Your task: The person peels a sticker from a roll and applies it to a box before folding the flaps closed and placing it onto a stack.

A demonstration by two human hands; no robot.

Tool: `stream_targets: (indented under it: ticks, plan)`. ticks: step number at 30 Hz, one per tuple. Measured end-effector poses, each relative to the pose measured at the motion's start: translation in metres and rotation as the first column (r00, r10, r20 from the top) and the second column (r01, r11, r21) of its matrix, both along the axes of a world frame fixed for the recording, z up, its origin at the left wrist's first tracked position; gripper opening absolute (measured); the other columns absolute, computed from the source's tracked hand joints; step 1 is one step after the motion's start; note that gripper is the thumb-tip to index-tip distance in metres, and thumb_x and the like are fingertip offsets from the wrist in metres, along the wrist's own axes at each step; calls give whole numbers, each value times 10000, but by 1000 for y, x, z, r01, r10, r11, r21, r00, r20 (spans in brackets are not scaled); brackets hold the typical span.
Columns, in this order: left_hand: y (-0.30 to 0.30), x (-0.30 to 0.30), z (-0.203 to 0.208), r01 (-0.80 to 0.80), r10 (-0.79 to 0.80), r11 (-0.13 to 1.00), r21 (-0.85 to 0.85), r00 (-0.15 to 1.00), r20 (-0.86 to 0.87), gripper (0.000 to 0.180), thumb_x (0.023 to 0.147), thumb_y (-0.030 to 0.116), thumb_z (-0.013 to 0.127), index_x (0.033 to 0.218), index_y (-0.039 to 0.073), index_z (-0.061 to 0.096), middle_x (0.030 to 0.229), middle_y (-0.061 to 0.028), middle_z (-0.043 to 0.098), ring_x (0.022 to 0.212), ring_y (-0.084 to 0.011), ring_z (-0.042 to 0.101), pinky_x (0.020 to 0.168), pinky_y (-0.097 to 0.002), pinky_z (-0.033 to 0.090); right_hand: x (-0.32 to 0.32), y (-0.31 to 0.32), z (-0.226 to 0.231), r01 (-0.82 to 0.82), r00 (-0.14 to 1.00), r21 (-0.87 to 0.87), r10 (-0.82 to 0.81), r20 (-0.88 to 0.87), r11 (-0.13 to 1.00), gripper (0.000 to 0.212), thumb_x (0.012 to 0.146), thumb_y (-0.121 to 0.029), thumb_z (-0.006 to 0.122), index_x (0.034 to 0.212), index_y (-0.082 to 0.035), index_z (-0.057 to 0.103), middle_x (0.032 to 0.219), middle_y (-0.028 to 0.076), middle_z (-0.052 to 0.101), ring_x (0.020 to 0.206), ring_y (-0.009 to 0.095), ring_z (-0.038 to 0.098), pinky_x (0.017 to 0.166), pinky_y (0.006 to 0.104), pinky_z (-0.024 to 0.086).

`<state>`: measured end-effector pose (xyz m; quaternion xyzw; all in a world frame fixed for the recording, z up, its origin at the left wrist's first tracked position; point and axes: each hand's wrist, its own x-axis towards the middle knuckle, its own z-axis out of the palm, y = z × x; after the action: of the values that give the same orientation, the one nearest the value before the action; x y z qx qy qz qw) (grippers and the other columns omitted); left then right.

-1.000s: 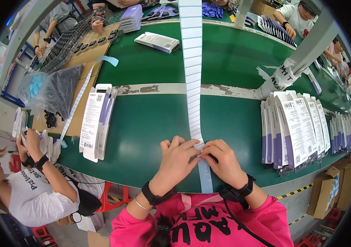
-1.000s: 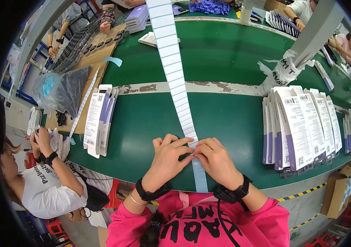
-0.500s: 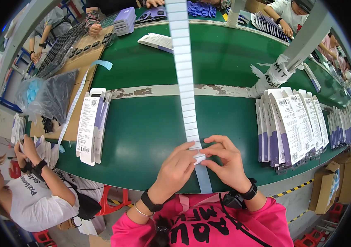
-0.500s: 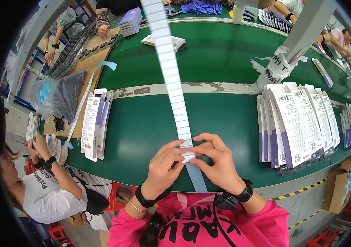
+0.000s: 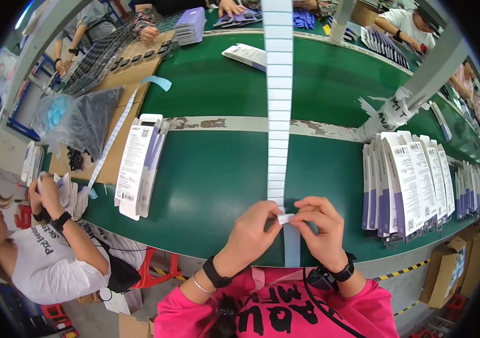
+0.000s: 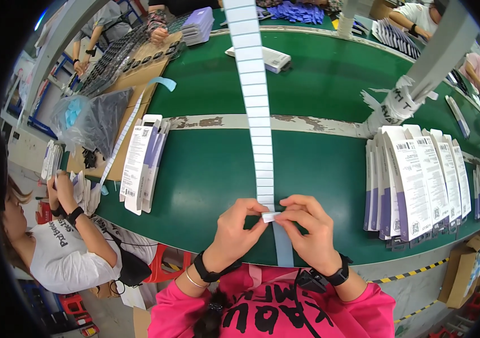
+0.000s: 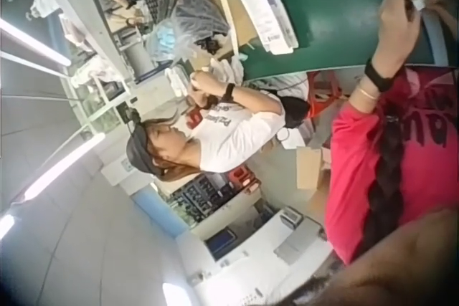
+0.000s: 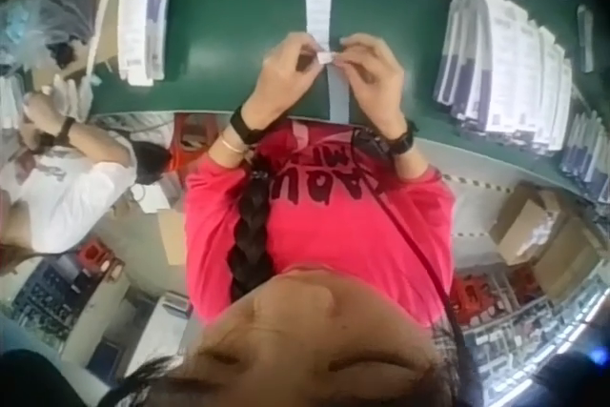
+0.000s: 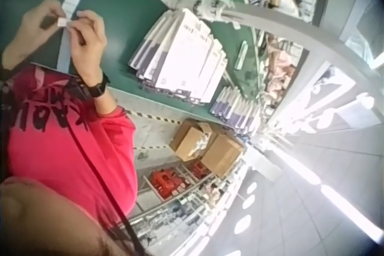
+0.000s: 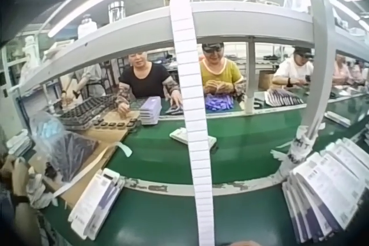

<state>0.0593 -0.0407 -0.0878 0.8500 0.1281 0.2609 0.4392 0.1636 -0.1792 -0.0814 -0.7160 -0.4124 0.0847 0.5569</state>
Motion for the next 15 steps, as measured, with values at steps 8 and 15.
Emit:
stream_targets:
  ticks: [8, 15]
  plan:
    - [-2, 3, -1, 35, -35, 999, -22, 999, 13, 305, 739, -47, 691, 985, 29, 527, 859, -99, 639, 781, -236, 684, 670, -320, 536, 0, -2, 1, -2, 999, -5, 2, -32, 1000, 200, 692, 142, 686, 844, 13, 670, 1038, 110, 604, 894, 172, 599, 748, 267, 491]
    - [41, 0, 30, 127, -125, 991, 28, 990, -69, 293, 719, 43, 703, 983, 57, 574, 1011, -114, 627, 994, -312, 578, 859, -408, 469, 17, -12, 10, -71, 968, 178, 111, -227, 982, 157, 776, 103, 634, 854, -20, 575, 892, 100, 627, 818, 189, 565, 758, 292, 447]
